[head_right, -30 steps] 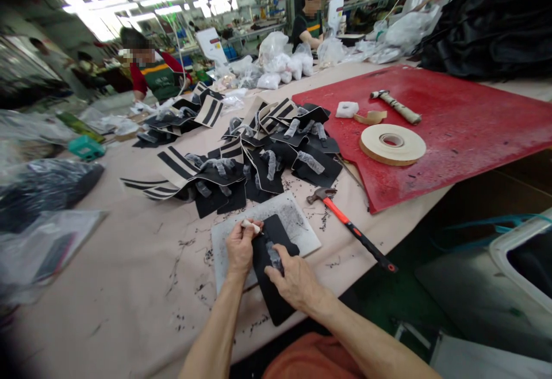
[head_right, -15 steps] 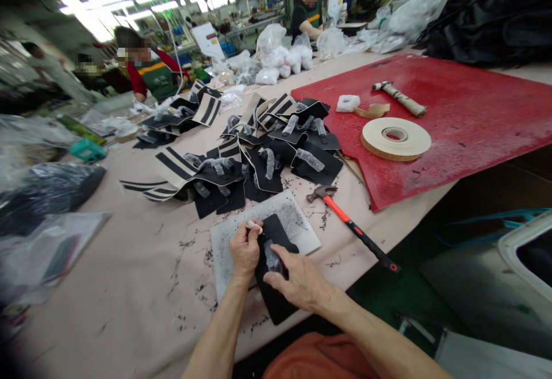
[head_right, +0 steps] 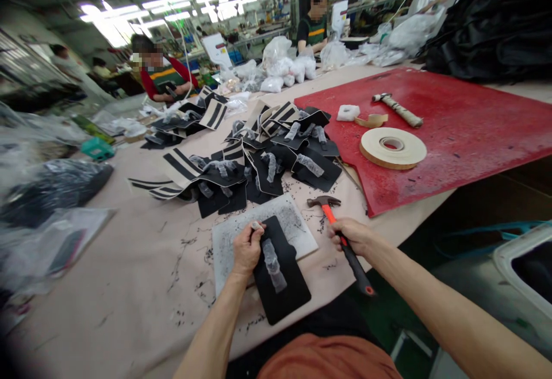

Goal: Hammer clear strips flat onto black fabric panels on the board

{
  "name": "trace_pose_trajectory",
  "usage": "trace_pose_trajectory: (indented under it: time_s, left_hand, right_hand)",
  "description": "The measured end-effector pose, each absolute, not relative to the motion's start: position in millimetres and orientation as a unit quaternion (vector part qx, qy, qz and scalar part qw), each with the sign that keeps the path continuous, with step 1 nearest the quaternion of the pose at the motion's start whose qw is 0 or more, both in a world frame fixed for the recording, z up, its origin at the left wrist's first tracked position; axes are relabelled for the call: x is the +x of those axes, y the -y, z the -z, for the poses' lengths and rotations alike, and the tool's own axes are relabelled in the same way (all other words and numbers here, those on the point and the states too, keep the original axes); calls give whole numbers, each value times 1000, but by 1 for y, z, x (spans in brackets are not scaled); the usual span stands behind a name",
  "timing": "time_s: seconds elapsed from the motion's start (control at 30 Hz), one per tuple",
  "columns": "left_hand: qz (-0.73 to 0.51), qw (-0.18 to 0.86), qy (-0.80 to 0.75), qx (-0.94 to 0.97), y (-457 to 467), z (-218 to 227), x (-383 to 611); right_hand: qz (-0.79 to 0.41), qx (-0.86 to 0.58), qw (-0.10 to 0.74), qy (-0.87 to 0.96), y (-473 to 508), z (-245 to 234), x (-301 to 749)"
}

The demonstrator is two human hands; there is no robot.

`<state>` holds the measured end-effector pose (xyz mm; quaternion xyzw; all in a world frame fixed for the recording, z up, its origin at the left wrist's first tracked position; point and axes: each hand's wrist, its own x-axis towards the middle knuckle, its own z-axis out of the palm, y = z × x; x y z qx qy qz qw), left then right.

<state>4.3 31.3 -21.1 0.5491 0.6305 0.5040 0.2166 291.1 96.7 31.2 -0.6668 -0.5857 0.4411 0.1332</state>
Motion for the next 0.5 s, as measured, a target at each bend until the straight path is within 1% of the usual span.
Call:
trace_pose_trajectory:
  time_s: [0.07,0.13,0.17,0.23,0.27,0.33,0.4,0.43,0.47,0.5]
  left_hand:
    - [-505,219,-627,552,-32,23,5]
    - [-504,217,-625,555,-32,25,5]
    - [-504,215,-625,555,-33,25,5]
    - [-503,210,-625,558,-33,27,4]
    - [-501,207,-625,562,-33,27,4]
    - [-494,201,-625,570,-33,27,4]
    - [-487,194,-627,577,-33,28,4]
    - [-486,192,-626,578,-33,28,4]
    - [-488,190,-625,579,-33,28,4]
    - [-491,190,-623,579,-33,29,4]
  right_hand:
    - [-488,-644,142,572,-89,-47,276]
    - [-502,-606,178,592,-79,-66,260]
    - [-481,-579,202,626,-74,-75,252]
    - [-374,-527,225,729,-67,-93,237]
    - [-299,-504,209,783,-66,-100,230]
    - [-172,-465,118,860,-66,-114,219]
    - [-118,-430,24,895,-69,-126,211]
    - [-108,-417,10,902,-71,-132,209]
    - [-102,-414,27,904,-73,-137,207]
    - [-100,-418,70,900,-74,-141,205]
